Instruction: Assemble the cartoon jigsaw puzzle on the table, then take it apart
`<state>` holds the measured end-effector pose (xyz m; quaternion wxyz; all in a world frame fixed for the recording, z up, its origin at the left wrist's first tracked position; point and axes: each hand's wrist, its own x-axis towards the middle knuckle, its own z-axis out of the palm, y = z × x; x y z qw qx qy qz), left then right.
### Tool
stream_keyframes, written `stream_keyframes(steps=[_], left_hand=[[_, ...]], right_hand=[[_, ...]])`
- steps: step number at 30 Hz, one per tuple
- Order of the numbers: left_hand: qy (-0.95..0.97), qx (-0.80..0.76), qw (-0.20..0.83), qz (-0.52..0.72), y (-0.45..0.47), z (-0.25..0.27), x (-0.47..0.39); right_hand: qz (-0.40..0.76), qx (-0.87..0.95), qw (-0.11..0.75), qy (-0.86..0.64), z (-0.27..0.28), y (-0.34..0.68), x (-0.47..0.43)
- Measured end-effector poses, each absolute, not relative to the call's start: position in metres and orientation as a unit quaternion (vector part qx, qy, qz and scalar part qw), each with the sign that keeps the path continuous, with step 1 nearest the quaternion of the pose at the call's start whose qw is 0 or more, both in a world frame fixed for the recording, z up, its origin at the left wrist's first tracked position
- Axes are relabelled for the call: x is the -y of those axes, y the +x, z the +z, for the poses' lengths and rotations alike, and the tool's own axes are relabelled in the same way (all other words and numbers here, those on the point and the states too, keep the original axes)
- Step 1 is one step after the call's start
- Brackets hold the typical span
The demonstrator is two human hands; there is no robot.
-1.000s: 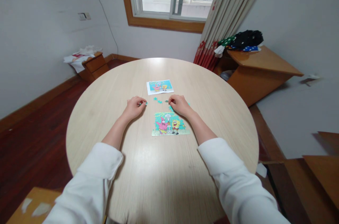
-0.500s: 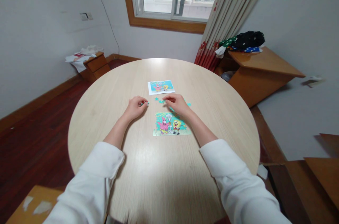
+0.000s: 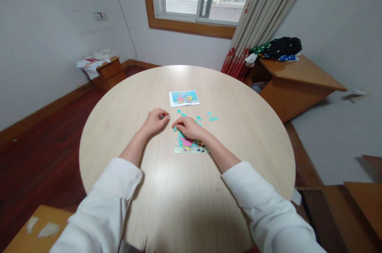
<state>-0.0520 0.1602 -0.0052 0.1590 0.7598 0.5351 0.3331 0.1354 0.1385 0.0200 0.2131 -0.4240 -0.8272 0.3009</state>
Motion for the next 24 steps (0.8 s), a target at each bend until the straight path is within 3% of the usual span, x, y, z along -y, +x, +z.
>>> stream_keyframes(steps=[24], left_hand=[[0.764,-0.518,0.188,0.334,-0.046,0.001,-0.154]], right_hand=[[0.237,0.856,0.229,-0.398,0.008,0.136,-0.142]])
